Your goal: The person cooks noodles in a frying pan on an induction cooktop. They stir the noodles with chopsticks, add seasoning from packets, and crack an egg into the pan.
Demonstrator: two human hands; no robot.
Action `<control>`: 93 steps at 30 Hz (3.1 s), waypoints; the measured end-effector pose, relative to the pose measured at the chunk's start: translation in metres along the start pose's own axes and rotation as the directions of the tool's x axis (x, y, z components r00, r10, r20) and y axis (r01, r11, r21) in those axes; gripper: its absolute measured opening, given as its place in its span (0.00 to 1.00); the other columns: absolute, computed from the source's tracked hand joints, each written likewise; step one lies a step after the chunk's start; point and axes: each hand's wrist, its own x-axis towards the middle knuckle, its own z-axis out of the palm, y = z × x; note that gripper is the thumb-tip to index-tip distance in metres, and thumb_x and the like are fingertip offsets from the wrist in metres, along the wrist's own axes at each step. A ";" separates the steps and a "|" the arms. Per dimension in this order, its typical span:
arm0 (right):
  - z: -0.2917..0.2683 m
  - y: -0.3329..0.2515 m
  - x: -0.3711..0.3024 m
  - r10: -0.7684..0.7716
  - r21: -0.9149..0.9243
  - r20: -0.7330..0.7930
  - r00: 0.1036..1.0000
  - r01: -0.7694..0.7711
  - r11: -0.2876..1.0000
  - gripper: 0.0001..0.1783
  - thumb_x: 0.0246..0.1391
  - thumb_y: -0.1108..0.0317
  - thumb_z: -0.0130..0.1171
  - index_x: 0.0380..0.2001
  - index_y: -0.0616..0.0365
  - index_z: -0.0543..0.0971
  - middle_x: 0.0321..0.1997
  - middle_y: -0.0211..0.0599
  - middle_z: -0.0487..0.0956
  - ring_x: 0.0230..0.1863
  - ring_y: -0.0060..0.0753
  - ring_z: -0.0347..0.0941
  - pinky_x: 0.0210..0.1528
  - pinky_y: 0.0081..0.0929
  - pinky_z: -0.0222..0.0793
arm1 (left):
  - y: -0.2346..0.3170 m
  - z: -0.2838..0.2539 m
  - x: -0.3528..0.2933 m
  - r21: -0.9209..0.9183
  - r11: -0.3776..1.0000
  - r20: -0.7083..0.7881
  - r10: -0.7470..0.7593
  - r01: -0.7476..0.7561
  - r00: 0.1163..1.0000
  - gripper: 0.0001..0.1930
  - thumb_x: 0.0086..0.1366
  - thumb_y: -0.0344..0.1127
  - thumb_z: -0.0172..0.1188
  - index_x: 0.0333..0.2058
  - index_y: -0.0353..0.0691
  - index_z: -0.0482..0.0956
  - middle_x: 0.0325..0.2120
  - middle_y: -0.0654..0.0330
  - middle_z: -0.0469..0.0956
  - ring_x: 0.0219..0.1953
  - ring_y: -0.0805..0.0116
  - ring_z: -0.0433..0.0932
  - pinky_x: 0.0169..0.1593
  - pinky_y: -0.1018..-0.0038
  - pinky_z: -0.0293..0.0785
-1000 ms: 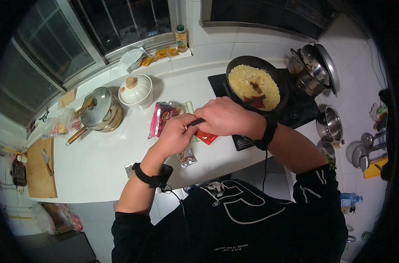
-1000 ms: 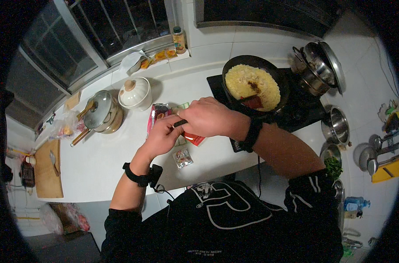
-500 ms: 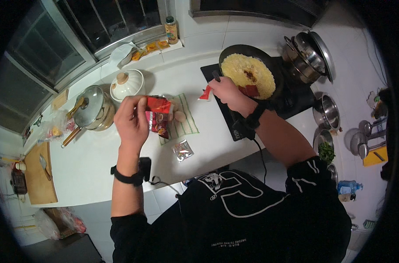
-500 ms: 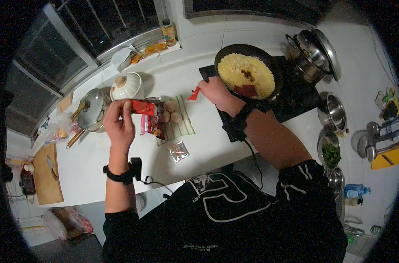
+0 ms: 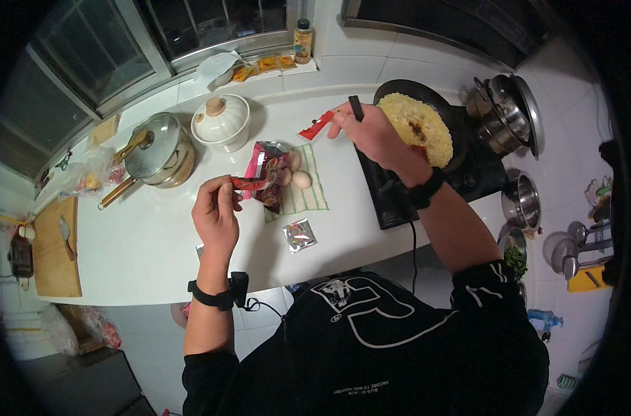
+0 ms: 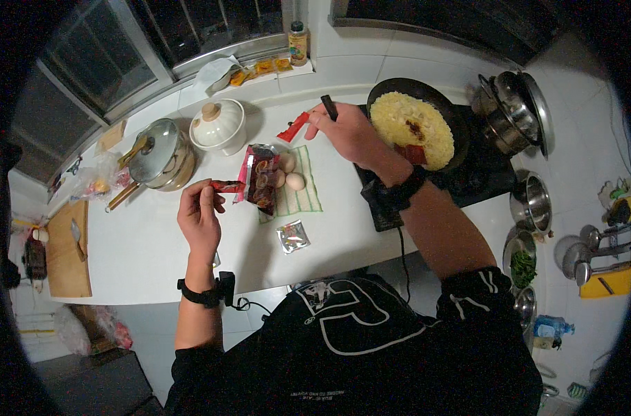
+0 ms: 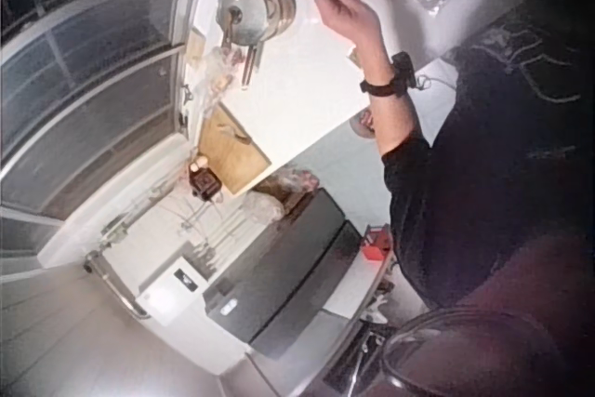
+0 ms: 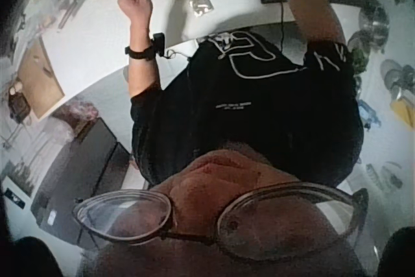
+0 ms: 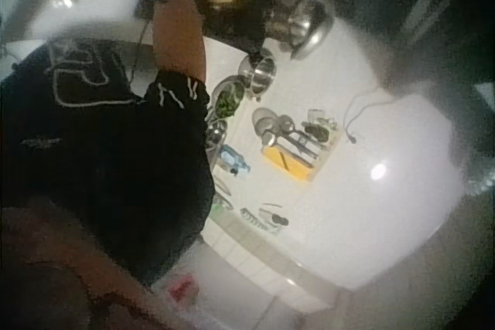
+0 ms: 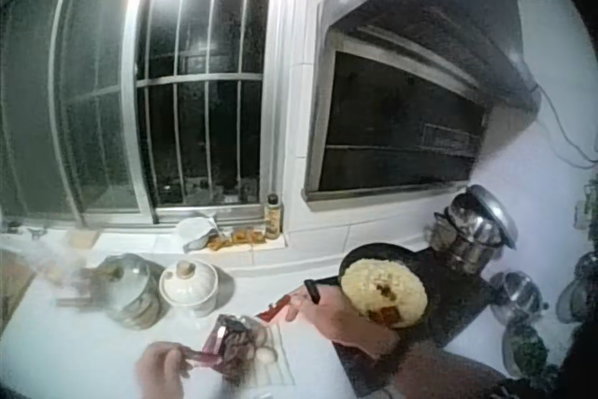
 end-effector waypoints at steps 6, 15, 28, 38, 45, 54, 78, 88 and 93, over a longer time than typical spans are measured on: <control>-0.092 -0.036 -0.032 0.260 -0.291 -0.419 0.870 -0.399 0.870 0.15 0.65 0.56 0.56 0.32 0.55 0.82 0.25 0.25 0.80 0.31 0.20 0.73 0.40 0.24 0.69 | 0.008 0.022 0.008 -0.167 0.973 0.106 -0.142 0.159 0.984 0.07 0.72 0.30 0.57 0.43 0.31 0.76 0.31 0.58 0.80 0.29 0.76 0.77 0.30 0.79 0.74; -0.221 0.053 -0.088 0.352 -0.798 -0.330 0.876 -0.458 0.392 0.16 0.63 0.63 0.53 0.42 0.66 0.81 0.39 0.58 0.81 0.45 0.56 0.79 0.48 0.45 0.74 | 0.026 0.179 0.052 0.022 0.996 0.409 -0.084 0.082 0.909 0.05 0.69 0.30 0.61 0.38 0.33 0.79 0.25 0.64 0.79 0.26 0.79 0.75 0.30 0.81 0.72; -0.273 0.134 -0.090 0.156 -0.840 -0.291 0.944 -0.330 0.431 0.18 0.65 0.57 0.54 0.33 0.64 0.81 0.33 0.52 0.80 0.35 0.50 0.80 0.41 0.42 0.76 | -0.022 0.372 0.073 0.444 0.702 0.681 0.139 -0.556 0.719 0.16 0.62 0.28 0.59 0.50 0.36 0.78 0.43 0.44 0.78 0.42 0.44 0.80 0.46 0.59 0.79; -0.301 0.053 -0.165 -0.086 -0.235 -0.390 0.917 -0.009 0.972 0.11 0.66 0.64 0.57 0.33 0.61 0.79 0.33 0.37 0.78 0.34 0.29 0.75 0.39 0.26 0.72 | 0.001 0.192 -0.003 0.329 0.941 0.241 -0.161 0.076 0.957 0.21 0.70 0.25 0.55 0.60 0.34 0.69 0.47 0.54 0.78 0.40 0.71 0.78 0.46 0.74 0.76; -0.250 0.085 -0.130 -0.212 -0.350 -0.157 0.964 0.146 0.925 0.05 0.65 0.73 0.53 0.35 0.63 0.74 0.33 0.32 0.72 0.33 0.25 0.70 0.36 0.24 0.71 | -0.018 0.058 -0.148 0.438 0.842 -0.021 -0.340 0.314 0.940 0.20 0.71 0.26 0.53 0.60 0.34 0.67 0.38 0.61 0.75 0.32 0.78 0.72 0.36 0.80 0.74; -0.220 0.068 -0.074 0.049 -0.434 -0.169 0.984 -0.119 0.893 0.15 0.66 0.61 0.53 0.46 0.61 0.77 0.33 0.36 0.78 0.33 0.32 0.79 0.34 0.28 0.77 | -0.105 -0.144 -0.391 0.424 0.462 -0.349 -0.710 0.779 0.612 0.14 0.73 0.36 0.52 0.49 0.31 0.73 0.28 0.58 0.76 0.23 0.71 0.73 0.29 0.74 0.72; -0.226 0.111 -0.041 0.372 0.089 -0.134 0.919 -0.363 0.928 0.22 0.72 0.52 0.44 0.39 0.64 0.72 0.34 0.46 0.79 0.31 0.40 0.85 0.30 0.25 0.83 | -0.118 0.022 -0.057 0.717 0.694 -0.081 -0.010 0.065 0.997 0.19 0.67 0.33 0.60 0.55 0.35 0.72 0.48 0.47 0.73 0.54 0.48 0.72 0.56 0.57 0.69; -0.220 0.158 -0.056 0.342 0.195 -0.211 0.916 -0.303 0.933 0.19 0.71 0.57 0.46 0.44 0.66 0.73 0.37 0.47 0.79 0.33 0.43 0.84 0.32 0.30 0.83 | -0.141 0.079 0.023 0.839 0.544 -0.010 -0.001 0.009 1.000 0.15 0.67 0.40 0.61 0.46 0.35 0.78 0.39 0.48 0.79 0.44 0.45 0.77 0.50 0.55 0.72; -0.223 0.156 -0.067 0.372 0.268 -0.240 0.897 -0.307 0.913 0.18 0.71 0.58 0.46 0.43 0.67 0.73 0.38 0.48 0.80 0.33 0.46 0.85 0.31 0.31 0.83 | -0.140 0.065 0.017 0.690 0.711 -0.099 -0.092 0.135 0.991 0.12 0.64 0.33 0.65 0.40 0.31 0.77 0.33 0.48 0.79 0.35 0.52 0.79 0.43 0.62 0.74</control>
